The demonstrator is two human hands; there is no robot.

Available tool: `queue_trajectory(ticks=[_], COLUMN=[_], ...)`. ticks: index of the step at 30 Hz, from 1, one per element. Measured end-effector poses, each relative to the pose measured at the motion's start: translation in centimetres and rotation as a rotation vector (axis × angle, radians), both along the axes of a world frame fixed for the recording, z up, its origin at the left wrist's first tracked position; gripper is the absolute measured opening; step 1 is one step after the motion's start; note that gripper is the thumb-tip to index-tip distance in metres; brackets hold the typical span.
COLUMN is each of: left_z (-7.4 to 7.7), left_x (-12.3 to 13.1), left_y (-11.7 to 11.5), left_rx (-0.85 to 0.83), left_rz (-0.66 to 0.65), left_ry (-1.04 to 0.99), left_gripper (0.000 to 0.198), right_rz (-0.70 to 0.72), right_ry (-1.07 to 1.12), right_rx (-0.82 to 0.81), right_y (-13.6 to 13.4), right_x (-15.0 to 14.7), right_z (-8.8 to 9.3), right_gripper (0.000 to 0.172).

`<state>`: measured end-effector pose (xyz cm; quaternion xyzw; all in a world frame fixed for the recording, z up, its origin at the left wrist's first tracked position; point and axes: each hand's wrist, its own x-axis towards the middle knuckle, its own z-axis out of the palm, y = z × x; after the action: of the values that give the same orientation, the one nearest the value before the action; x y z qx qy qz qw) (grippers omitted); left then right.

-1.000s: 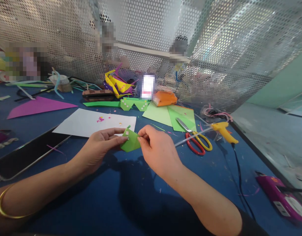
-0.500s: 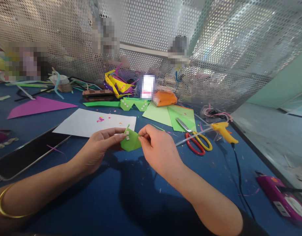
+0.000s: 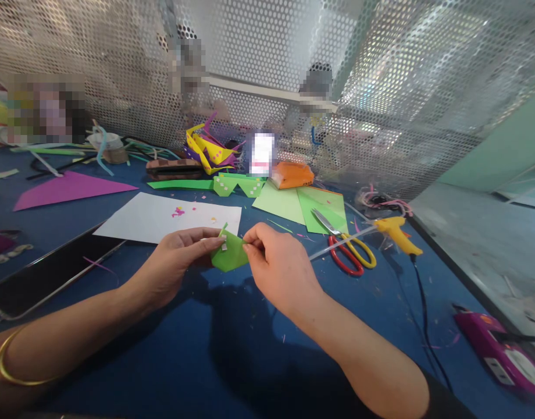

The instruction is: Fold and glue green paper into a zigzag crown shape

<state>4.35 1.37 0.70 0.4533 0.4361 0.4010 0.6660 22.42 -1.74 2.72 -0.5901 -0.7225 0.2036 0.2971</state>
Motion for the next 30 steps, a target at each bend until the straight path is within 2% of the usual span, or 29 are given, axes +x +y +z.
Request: queue_trajectory(ticks=[8,16,22,30], left_z=[-0.04,0.05,-0.11,-0.15], left_x=[0.06,-0.44,-0.44,-0.38], left_y=[0.13,-0.03,-0.21,-0.16], left_rx=[-0.003,0.059,-0.049,-0.056], left_rz=[0.012,-0.068,-0.147,-0.102], left_ry=[0.018,0.046,0.012,0.014], left_gripper=[0.044,0.027,0.020,0.023], right_rz=[-0.005,-0.041,-0.016,0.005], right_ry=[0.014,0.096,0.070,0.079], right_rx=[-0.003,-0.022,0.038,0.035], right_y=[0.02,0.29,0.40,0.47], right_x=[-0.03,0.37,0.38,0.27], right_z=[0.01,0.31,0.33,0.02], right_gripper=[0.006,0.006,0.006,0.006])
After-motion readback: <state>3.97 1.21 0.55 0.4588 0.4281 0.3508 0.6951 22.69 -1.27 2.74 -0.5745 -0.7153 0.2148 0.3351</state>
